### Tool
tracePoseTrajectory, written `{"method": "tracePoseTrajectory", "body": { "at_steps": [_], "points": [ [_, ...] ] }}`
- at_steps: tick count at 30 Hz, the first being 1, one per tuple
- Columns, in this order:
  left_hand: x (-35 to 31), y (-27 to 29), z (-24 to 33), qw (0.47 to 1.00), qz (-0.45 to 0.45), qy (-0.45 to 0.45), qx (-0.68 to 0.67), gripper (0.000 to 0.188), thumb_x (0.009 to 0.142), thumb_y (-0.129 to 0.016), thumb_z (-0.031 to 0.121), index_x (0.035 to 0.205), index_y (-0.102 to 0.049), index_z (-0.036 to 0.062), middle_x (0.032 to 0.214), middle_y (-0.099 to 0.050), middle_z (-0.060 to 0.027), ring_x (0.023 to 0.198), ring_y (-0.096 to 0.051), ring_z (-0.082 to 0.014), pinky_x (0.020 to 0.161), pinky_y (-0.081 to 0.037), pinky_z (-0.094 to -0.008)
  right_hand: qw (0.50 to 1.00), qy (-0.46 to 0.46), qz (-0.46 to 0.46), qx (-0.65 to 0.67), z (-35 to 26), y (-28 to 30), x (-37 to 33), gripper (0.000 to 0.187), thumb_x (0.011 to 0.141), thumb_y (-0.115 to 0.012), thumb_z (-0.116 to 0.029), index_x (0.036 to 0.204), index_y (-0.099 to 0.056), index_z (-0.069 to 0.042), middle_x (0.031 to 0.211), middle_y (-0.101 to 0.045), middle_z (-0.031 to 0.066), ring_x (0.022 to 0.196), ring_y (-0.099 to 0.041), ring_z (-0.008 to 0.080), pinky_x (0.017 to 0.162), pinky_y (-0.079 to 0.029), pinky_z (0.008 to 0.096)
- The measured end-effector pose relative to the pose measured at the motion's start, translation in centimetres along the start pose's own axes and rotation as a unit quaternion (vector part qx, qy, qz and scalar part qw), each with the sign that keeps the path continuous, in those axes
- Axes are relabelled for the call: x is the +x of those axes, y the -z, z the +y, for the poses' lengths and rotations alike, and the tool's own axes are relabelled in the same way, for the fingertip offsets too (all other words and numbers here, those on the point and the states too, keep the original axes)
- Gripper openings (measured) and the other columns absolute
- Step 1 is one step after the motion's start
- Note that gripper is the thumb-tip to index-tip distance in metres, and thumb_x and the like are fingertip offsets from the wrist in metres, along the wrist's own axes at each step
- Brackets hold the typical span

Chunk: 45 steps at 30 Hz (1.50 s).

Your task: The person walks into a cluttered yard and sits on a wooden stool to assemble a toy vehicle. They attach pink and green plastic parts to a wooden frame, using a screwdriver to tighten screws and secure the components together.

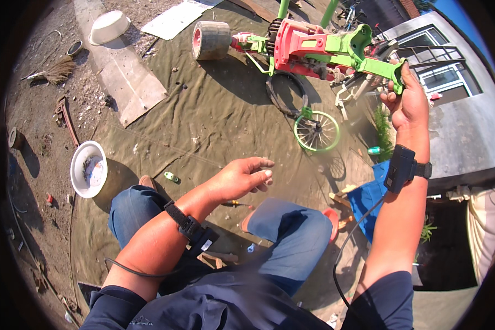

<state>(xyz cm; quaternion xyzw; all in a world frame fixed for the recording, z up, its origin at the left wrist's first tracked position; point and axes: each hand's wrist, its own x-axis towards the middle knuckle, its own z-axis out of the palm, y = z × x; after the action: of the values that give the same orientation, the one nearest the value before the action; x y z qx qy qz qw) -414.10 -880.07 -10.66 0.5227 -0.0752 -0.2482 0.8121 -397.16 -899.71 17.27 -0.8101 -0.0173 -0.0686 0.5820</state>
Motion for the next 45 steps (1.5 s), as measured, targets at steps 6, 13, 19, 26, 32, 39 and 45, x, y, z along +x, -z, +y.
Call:
{"method": "tracePoseTrajectory", "body": {
  "at_steps": [6, 13, 19, 26, 32, 39, 45],
  "points": [
    [-0.1, 0.3, 0.5, 1.0, 0.007, 0.001, -0.028, 0.048, 0.099, -0.056, 0.033, 0.135, -0.05, 0.0028, 0.103, -0.067, -0.0041, 0.087, -0.063, -0.011, 0.077, -0.051, -0.0272, 1.0, -0.008, 0.013, 0.021, 2.5, 0.0, -2.8, 0.038, 0.098, -0.054, -0.04, 0.119, -0.061, -0.009, 0.069, -0.053, -0.0004, 0.045, -0.045, 0.0062, 0.048, -0.049, 0.0214],
    [0.0, 0.3, 0.1, 0.995, -0.003, -0.012, -0.1, 0.051, 0.099, -0.053, 0.041, 0.133, -0.05, 0.0029, 0.101, -0.066, -0.0041, 0.086, -0.063, -0.0121, 0.076, -0.051, -0.0275, 0.998, -0.021, -0.003, 0.062, 6.4, 0.9, -6.8, 0.039, 0.1, -0.052, -0.034, 0.123, -0.057, -0.004, 0.082, -0.059, 0.0023, 0.063, -0.054, 0.0089, 0.052, -0.051, 0.0249],
    [0.0, 0.3, -0.4, 0.981, -0.018, -0.01, -0.195, 0.061, 0.098, -0.047, 0.054, 0.133, -0.049, 0.0042, 0.103, -0.067, -0.0078, 0.088, -0.066, -0.0174, 0.077, -0.052, -0.0309, 0.995, -0.04, -0.009, 0.089, 11.0, 0.3, -11.7, 0.036, 0.101, -0.05, -0.029, 0.125, -0.054, -0.002, 0.088, -0.062, 0.0048, 0.068, -0.059, 0.0118, 0.055, -0.054, 0.0286],
    [-0.9, -0.1, -0.1, 0.964, -0.023, 0.047, -0.26, 0.063, 0.099, -0.038, 0.058, 0.128, -0.05, 0.0044, 0.109, -0.066, -0.0114, 0.09, -0.068, -0.0241, 0.075, -0.054, -0.0344, 0.98, -0.13, -0.08, 0.128, 16.3, -0.3, -17.2, 0.039, 0.102, -0.048, -0.023, 0.135, -0.046, -0.003, 0.101, -0.064, 0.0076, 0.078, -0.064, 0.0171, 0.065, -0.056, 0.0324],
    [-1.6, -0.5, -1.4, 0.966, 0.066, 0.133, -0.212, 0.049, 0.1, -0.044, 0.046, 0.12, -0.051, 0.0019, 0.104, -0.067, -0.0148, 0.087, -0.069, -0.0262, 0.072, -0.057, -0.0378, 0.958, -0.217, -0.124, 0.14, 19.9, -1.1, -20.8, 0.05, 0.098, -0.051, -0.018, 0.144, -0.036, -0.003, 0.116, -0.061, 0.0101, 0.093, -0.063, 0.0203, 0.078, -0.053, 0.0313],
    [-2.2, -0.3, -5.1, 0.954, 0.137, 0.225, -0.145, 0.043, 0.098, -0.051, 0.041, 0.114, -0.051, 0.0007, 0.094, -0.064, -0.0109, 0.082, -0.067, -0.0204, 0.063, -0.054, -0.0335, 0.933, -0.273, -0.164, 0.167, 24.8, -1.5, -23.7, 0.064, 0.089, -0.046, -0.017, 0.147, -0.026, 0.001, 0.116, -0.058, 0.0162, 0.1, -0.062, 0.0252, 0.092, -0.05, 0.0424],
    [-2.5, -0.2, -8.1, 0.941, 0.177, 0.283, -0.061, 0.045, 0.096, -0.056, 0.038, 0.117, -0.052, -0.0018, 0.096, -0.065, -0.0112, 0.085, -0.064, -0.0188, 0.07, -0.052, -0.0348, 0.902, -0.351, -0.161, 0.19, 31.2, -1.6, -26.0, 0.06, 0.093, -0.048, -0.02, 0.148, -0.028, -0.004, 0.116, -0.06, 0.0125, 0.102, -0.061, 0.0212, 0.093, -0.047, 0.037]
  ]
}}
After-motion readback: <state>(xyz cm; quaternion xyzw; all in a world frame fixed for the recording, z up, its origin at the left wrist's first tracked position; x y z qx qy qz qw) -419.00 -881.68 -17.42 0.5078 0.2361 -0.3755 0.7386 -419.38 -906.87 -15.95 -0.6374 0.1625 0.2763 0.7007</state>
